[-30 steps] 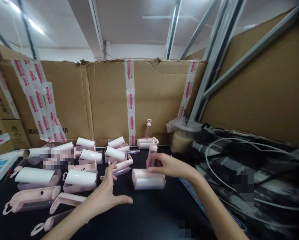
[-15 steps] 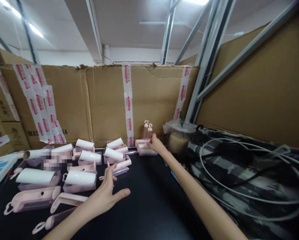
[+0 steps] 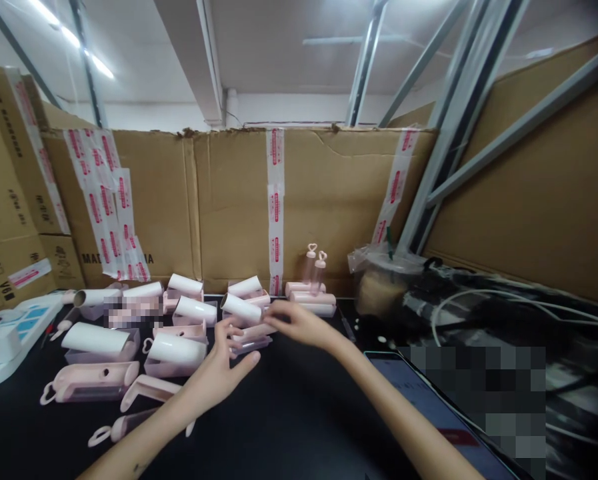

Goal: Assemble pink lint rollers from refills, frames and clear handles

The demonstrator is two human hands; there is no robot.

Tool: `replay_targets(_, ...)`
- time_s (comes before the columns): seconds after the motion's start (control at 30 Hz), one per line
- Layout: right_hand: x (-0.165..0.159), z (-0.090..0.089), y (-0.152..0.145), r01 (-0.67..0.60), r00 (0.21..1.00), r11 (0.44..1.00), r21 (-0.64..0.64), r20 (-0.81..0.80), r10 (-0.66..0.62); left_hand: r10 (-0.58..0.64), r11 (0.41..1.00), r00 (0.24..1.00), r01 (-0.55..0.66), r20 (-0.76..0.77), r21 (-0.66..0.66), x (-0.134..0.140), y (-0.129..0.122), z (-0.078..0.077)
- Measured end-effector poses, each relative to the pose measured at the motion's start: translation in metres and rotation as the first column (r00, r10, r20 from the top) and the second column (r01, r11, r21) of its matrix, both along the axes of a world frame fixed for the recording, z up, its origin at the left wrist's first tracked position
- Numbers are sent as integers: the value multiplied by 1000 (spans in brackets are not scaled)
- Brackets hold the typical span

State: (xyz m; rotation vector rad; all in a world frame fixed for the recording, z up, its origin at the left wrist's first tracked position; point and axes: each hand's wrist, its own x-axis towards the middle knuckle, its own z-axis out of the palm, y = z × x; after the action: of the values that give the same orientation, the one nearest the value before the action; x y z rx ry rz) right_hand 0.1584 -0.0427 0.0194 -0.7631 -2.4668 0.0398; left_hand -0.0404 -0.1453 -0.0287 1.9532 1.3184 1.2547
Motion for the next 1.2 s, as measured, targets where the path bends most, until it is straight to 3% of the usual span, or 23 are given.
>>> replay_targets(0.17, -12, -14, -17, -117, 977, 989, -89, 171, 131, 31, 995, 912, 12, -410, 101, -1, -3, 0)
replay_targets(0.3, -8, -12, -17, -150, 952, 976, -160, 243, 187, 52, 995, 807, 11, -588, 103, 1, -3, -5)
replay_targets(0.43, -8, -11, -15, -70, 977, 994, -84, 194, 85, 49, 992, 732, 42, -679, 116, 1, -4, -5)
replay_targets(0.6, -13, -22, -13, 48, 978, 998, -26, 206, -42, -6, 987, 679, 123, -734, 106, 1, -11, 3)
replay_targets(0.7, -9, -23, -14, 39, 971, 997, -70, 237, -21, -44, 983, 730, 152, -682, 100, 3, -15, 9)
replay_targets(0.87, 10, -12, -23, 6, 984, 976, -216, 177, 34, -19, 992, 926, 65, -378, 110, 6, -16, 13)
replay_targets(0.93, 14, -8, -29, -58, 998, 926, -374, 2, 63, 22, 994, 953, 12, -302, 109, 4, -12, 12)
replay_targets(1.03, 10, -9, -37, -295, 915, 712, -638, -403, 19, 77, 992, 972, -52, -223, 117, 1, -5, 9)
replay_targets(1.1, 5, -12, -40, -423, 827, 589, -688, -558, -58, 82, 991, 980, -61, -183, 119, -1, 0, 7)
replay_targets(1.2, -3, -18, -41, -531, 730, 503, -682, -670, -138, 85, 989, 981, -61, -174, 135, -2, 2, 7)
